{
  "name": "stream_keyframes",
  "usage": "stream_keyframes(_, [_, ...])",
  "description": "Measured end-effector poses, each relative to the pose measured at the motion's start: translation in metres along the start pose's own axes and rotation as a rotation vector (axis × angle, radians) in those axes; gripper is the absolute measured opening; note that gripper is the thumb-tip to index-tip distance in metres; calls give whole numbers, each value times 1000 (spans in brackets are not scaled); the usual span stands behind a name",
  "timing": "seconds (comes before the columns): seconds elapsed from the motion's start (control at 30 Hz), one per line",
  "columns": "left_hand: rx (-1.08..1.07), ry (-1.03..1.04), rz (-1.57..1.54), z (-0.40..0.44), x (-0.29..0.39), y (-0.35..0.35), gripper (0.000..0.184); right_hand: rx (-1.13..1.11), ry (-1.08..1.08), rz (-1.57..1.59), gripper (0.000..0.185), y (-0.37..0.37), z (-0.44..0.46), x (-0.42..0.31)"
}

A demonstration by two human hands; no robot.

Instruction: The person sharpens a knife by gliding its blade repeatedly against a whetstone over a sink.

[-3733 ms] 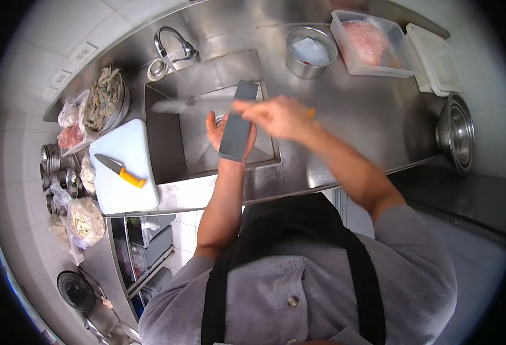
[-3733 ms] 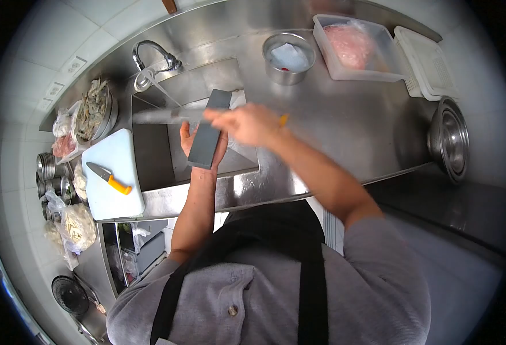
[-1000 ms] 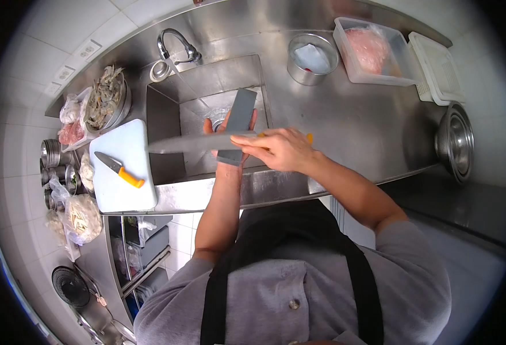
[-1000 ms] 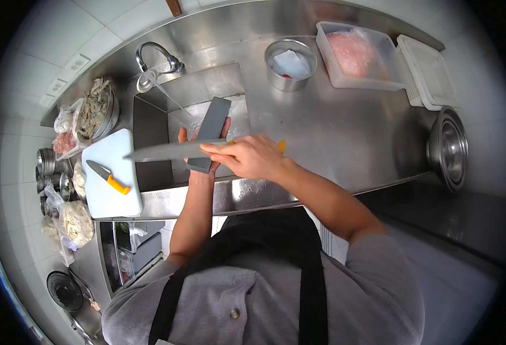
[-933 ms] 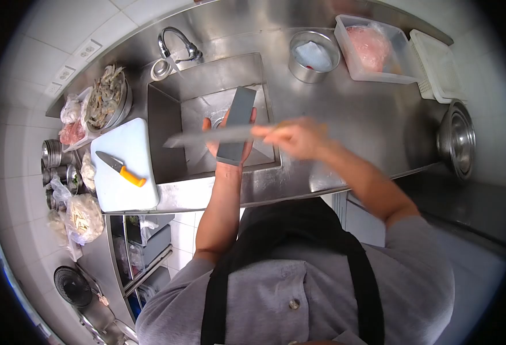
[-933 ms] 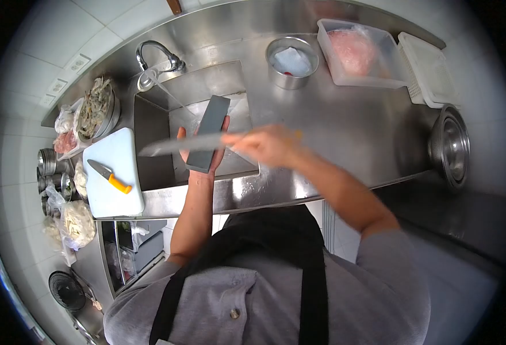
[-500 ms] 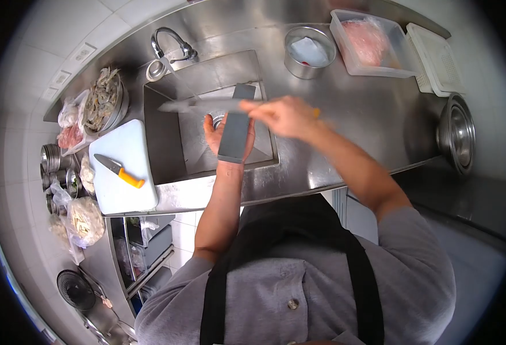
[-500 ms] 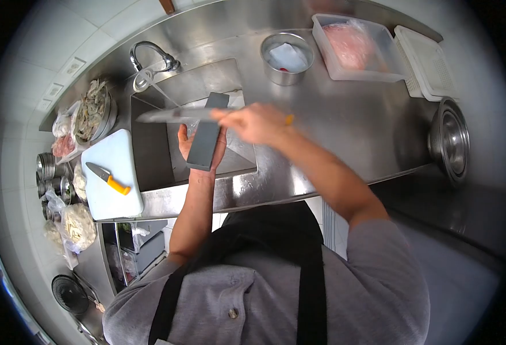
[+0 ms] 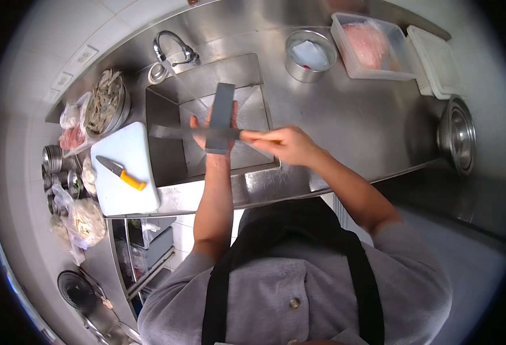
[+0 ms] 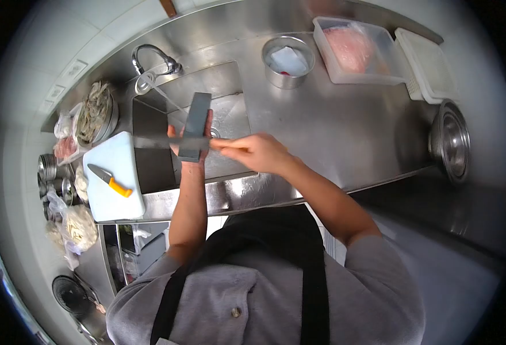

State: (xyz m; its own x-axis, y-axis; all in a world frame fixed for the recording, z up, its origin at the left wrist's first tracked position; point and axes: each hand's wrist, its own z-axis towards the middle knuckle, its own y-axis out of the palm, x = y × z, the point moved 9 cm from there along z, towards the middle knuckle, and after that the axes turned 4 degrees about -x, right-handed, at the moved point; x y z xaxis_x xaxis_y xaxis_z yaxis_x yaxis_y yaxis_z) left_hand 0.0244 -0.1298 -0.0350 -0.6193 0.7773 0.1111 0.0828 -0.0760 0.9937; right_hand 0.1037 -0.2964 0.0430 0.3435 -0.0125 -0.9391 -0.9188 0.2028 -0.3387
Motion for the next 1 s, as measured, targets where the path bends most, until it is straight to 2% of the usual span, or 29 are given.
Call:
stream_keyframes(0.03, [49,56,-23,3,13,-2,90,29,86,219,40,-11,-12,16])
stream_keyframes(0.07, [134,108,-38,6,27,-5,90,-25,250,400,37,-18,-26,25])
stream_keyframes(0.1, [129,128,-46,10,37,-1,90,-51,426,570,36,-26,-43,33])
stream_keyframes(0.17, [16,136,-50,18,53,11,89,-54,452,665,35,-31,-59,27])
stream_keyframes(0.2, [-173,67,-126,24,54,22,94,-56,466,716,31,-30,-65,26])
stream_keyframes(0.23, [-170,76,-130,28,54,28,94,-59,484,769,29,-26,-71,25])
stream_keyframes(0.3, [-143,76,-29,37,51,37,93,-75,511,667,30,-18,-77,25])
stream_keyframes(0.33, [-229,16,-121,39,46,49,98,-80,527,569,31,-17,-78,26])
stream_keyframes(0.37, [-225,28,-121,42,46,53,98,-92,529,568,31,-16,-79,23])
stream_keyframes(0.43, [-118,42,30,45,39,60,102,-97,582,401,33,-24,-87,18])
stream_keyframes(0.47, [-150,25,91,44,36,66,105,-105,585,398,33,-26,-90,15])
stream_keyframes(0.5, [-146,33,86,46,35,62,105,-124,611,304,34,-28,-94,14])
stream_keyframes(0.53, [-229,-1,-5,49,30,67,105,-143,633,208,36,-31,-97,13])
stream_keyframes(0.57, [-314,-34,-95,49,27,73,105,-150,634,202,36,-31,-99,9])
stream_keyframes(0.63, [-339,-34,-151,47,22,83,101,-158,675,107,40,-33,-104,5])
stream_keyframes(0.7, [-217,-10,-93,47,17,78,101,-171,668,78,41,-31,-106,6])
stream_keyframes(0.77, [-253,-15,-129,46,11,84,102,-185,662,53,42,-27,-105,11])
stream_keyframes(0.83, [-169,-18,-47,45,6,86,103,-165,577,7,42,-25,-96,10])
stream_keyframes(1.0, [-167,-21,-34,41,-1,78,102,-122,618,120,45,-8,-60,14])
